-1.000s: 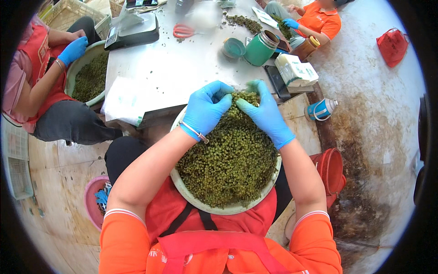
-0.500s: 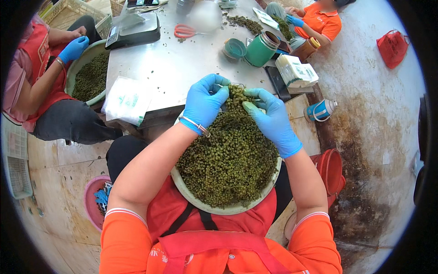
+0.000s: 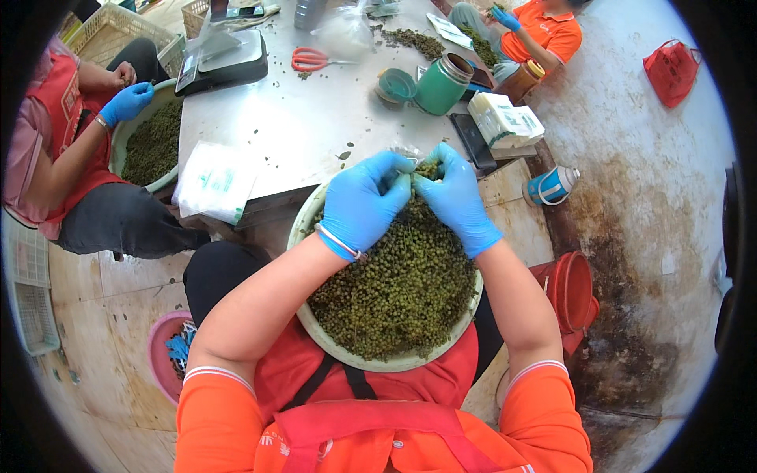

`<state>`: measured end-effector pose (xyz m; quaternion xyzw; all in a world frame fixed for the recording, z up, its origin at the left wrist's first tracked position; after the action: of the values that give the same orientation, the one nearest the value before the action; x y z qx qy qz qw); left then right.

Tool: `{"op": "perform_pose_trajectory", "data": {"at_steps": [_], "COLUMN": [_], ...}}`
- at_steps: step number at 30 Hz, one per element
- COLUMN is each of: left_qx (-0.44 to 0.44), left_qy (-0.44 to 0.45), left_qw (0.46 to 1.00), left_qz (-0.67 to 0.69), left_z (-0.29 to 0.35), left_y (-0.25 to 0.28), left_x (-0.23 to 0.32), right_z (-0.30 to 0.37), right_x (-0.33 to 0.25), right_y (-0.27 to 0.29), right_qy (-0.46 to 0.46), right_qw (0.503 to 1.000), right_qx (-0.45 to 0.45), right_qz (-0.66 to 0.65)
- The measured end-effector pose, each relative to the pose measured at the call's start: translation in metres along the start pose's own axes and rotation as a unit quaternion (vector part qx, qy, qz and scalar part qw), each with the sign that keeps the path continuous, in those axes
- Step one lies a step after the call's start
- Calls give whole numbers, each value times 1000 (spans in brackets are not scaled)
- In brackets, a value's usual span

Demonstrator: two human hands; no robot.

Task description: The person scoops dried green vegetables from a large bowl into small plastic bags by hand, then places the filled bags on the table. The process is repeated continuously throughout the clip.

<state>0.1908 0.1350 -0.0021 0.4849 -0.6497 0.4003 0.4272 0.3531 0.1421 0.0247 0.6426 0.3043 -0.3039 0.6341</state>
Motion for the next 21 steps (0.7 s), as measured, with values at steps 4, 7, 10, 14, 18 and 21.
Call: {"op": "perform_pose_trajectory", "data": {"at_steps": [4, 7, 10, 14, 18, 21], "left_qx": [33, 30, -14, -2, 79, 49], "left_qy": [90, 47, -86, -45, -18, -260], "left_qw": [981, 995, 991, 998, 993, 946], "left_qz": [169, 82, -103, -44, 91, -187], "left_z": [-8, 2, 9, 10, 7, 24], "left_y": [9, 0, -14, -12, 0, -17], "left_x": [-7, -2, 24, 11, 15, 43], "right_z": [1, -1, -6, -6, 6, -2], "right_x": [-5, -3, 2, -7, -14, -4], "right_y": [-7, -13, -7, -10, -10, -20], "right_qy": [-38, -15, 49, 48, -109, -24], "right_qw": [989, 995, 995, 995, 954, 969], "right_qx": [-74, -25, 85, 61, -60, -53], "right_qz": [-126, -100, 33, 59, -274, -241]}}
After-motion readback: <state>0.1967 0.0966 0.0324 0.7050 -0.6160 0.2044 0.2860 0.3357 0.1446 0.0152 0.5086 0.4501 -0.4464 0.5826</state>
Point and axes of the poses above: each hand's wrist, its own z-axis away from the middle knuckle, its own y-axis out of the back of the hand, x = y × z, the point moved 6 cm from there along -z, towards the middle knuckle, and after that the axes turned 2 degrees about -y, right-handed, at the moved point
